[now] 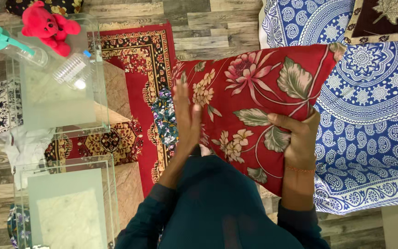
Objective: The person puts covers on several cushions by sliding each cushion into a decorative cover and closing the fastener.
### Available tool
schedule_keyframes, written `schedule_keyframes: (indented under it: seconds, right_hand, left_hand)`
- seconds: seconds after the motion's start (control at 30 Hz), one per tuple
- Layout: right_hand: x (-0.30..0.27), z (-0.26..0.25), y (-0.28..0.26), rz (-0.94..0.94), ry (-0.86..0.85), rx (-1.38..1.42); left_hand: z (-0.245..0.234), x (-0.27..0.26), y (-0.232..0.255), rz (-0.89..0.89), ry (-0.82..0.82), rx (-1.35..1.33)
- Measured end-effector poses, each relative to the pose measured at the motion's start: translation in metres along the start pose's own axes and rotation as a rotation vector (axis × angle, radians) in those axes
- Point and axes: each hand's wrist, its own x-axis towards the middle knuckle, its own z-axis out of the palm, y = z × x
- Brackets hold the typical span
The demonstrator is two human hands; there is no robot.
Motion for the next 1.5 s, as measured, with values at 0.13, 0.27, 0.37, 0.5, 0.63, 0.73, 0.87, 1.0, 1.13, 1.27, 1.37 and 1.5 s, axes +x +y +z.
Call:
schedule_keyframes:
  seconds: [0.13,0.27,0.37,0.5,0.63,0.73,0.87,1.0,1.13,1.27,1.37,1.5]
  right_hand:
    - [0.008,0.003,0.015,0.058,-0.018,0.126]
    - [0.012,-0.016,0.006,0.045,0.02,0.246]
    - [0.012,-0.037,0.003,0.009,0.032,0.248]
    - [0.027,-0.054,0.011,0.074,0.165,0.206]
    - [0.064,-0.042,0.042,0.173,0.195,0.264]
    - [0.097,-0.028,0.063,0.263,0.234,0.28]
    - [0.108,-0.035,0.052,0.232,0.248,0.282]
    - [0.105,-0.069,0.027,0.309,0.185,0.21]
    - [0.103,-0.09,0.006,0.28,0.184,0.255]
    - [0.099,-0.061,0.005,0.174,0.211,0.184]
    - [0.075,-0.014,-0.002,-0.059,0.096,0.13]
    - [0.046,0.008,-0.025,-0.085,0.005,-0.018]
  left_hand:
    - [0.02,-0.019,0.103,0.349,-0.186,-0.056]
    - [0.053,-0.028,-0.035,0.199,-0.262,0.018]
    - [0.021,-0.041,-0.19,-0.354,-0.985,0.701]
    - [0.003,-0.042,-0.193,-0.377,-0.389,0.401]
    - [0.031,0.037,-0.012,-0.014,-0.001,-0.052]
    - [0.035,0.024,0.098,0.344,-0.047,-0.282]
    - [0.072,-0.017,0.046,0.412,-0.311,-0.182]
    - [0.064,-0.068,-0.163,-0.285,-0.648,0.245]
    - [0.03,-0.079,-0.222,-0.449,-0.665,0.35]
    - [0.039,0.044,-0.1,-0.111,-0.188,0.035]
    - [0.043,0.114,0.03,0.162,-0.107,-0.132]
    - [0.065,0.115,0.082,0.41,-0.173,-0.25]
